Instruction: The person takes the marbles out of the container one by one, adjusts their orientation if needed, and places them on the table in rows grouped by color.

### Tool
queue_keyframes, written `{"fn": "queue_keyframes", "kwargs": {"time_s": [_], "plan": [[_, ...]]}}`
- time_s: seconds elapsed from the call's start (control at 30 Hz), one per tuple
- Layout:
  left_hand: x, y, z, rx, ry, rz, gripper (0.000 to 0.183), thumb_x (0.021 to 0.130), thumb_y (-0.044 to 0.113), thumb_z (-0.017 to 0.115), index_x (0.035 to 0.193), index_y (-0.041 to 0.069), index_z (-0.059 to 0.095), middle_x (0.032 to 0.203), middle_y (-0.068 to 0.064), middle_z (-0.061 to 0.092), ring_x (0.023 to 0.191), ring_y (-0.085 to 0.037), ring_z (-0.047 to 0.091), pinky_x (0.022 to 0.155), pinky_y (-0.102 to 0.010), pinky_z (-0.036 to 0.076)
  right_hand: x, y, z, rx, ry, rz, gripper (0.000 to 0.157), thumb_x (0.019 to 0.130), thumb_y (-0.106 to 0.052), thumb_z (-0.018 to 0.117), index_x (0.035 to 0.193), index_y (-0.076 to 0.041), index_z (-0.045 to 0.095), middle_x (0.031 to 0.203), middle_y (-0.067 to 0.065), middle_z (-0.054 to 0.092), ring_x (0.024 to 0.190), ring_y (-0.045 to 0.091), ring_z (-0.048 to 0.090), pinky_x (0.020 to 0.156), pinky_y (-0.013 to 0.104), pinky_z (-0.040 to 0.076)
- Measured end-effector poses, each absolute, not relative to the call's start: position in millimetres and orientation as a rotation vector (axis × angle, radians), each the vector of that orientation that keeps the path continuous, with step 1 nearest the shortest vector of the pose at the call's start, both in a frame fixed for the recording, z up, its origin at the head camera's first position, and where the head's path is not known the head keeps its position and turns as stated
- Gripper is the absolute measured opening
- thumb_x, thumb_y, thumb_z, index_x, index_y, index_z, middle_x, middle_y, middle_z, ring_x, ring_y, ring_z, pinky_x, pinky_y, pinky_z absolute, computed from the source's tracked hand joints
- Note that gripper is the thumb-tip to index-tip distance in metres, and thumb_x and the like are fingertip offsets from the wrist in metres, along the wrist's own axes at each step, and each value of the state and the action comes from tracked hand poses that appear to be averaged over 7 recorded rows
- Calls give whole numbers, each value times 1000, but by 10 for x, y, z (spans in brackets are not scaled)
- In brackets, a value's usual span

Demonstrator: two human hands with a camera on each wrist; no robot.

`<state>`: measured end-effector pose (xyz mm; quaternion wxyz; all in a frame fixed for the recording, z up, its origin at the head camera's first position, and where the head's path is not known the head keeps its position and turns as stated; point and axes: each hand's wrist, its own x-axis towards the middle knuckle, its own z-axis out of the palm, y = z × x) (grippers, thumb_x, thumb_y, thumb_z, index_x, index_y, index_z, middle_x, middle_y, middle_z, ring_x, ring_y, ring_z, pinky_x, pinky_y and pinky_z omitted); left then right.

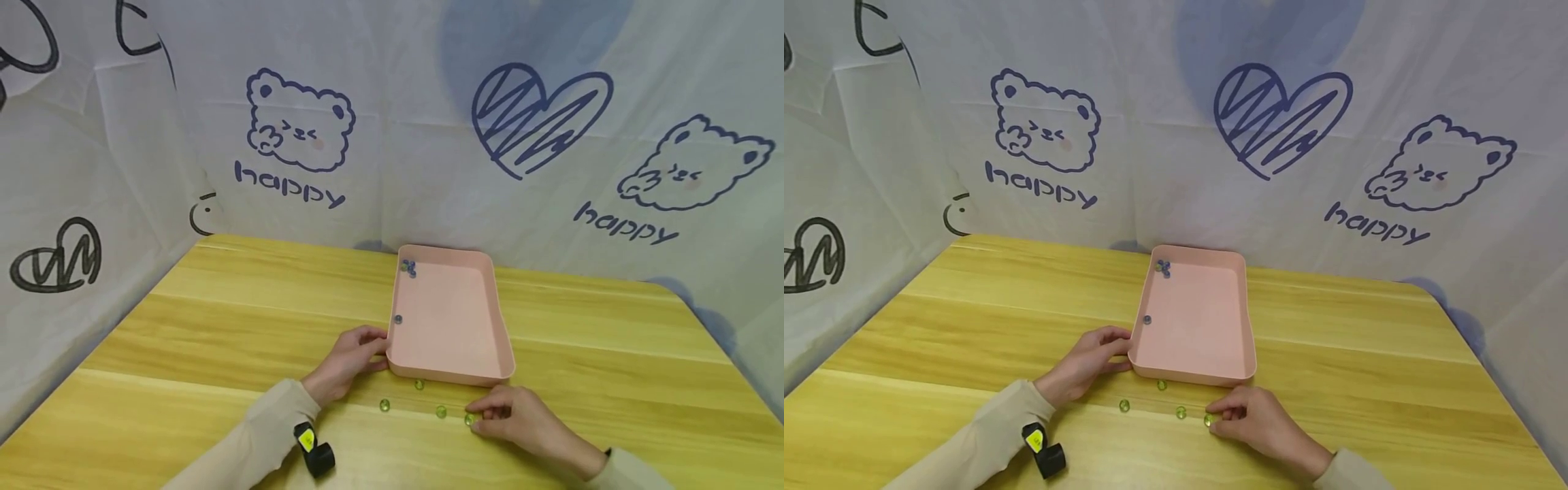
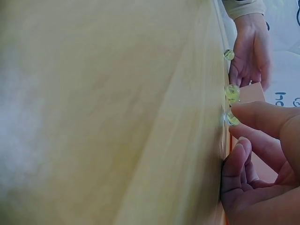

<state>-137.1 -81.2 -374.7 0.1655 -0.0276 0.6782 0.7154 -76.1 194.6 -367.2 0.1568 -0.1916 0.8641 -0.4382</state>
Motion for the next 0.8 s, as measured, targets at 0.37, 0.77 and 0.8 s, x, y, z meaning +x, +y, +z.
{"fn": "queue_keyframes", "kwargs": {"time_s": [0.37,0.77,0.8], "plan": [[-1365,-816,-3757,-75,1929,2035,30,91,9,52,115,-9,50,108,-19,52,92,-22,56,79,-31,53,-755,1972,-3671,-524,2454,-1264,26,75,-17,73,98,-5,70,76,0,55,66,8,47,54,21,45],[-1377,-813,-3753,-71,1928,2036,29,90,9,53,114,-8,50,107,-19,52,90,-22,57,78,-31,53,-739,2108,-3643,-501,2394,-1302,31,76,-18,72,102,-1,67,79,3,57,67,8,50,55,22,47],[-1374,-814,-3752,-70,1928,2037,29,90,9,53,114,-9,50,107,-19,52,90,-22,57,78,-31,53,-741,2113,-3641,-493,2387,-1304,32,76,-18,72,102,0,67,79,3,57,67,9,50,55,22,47]]}}
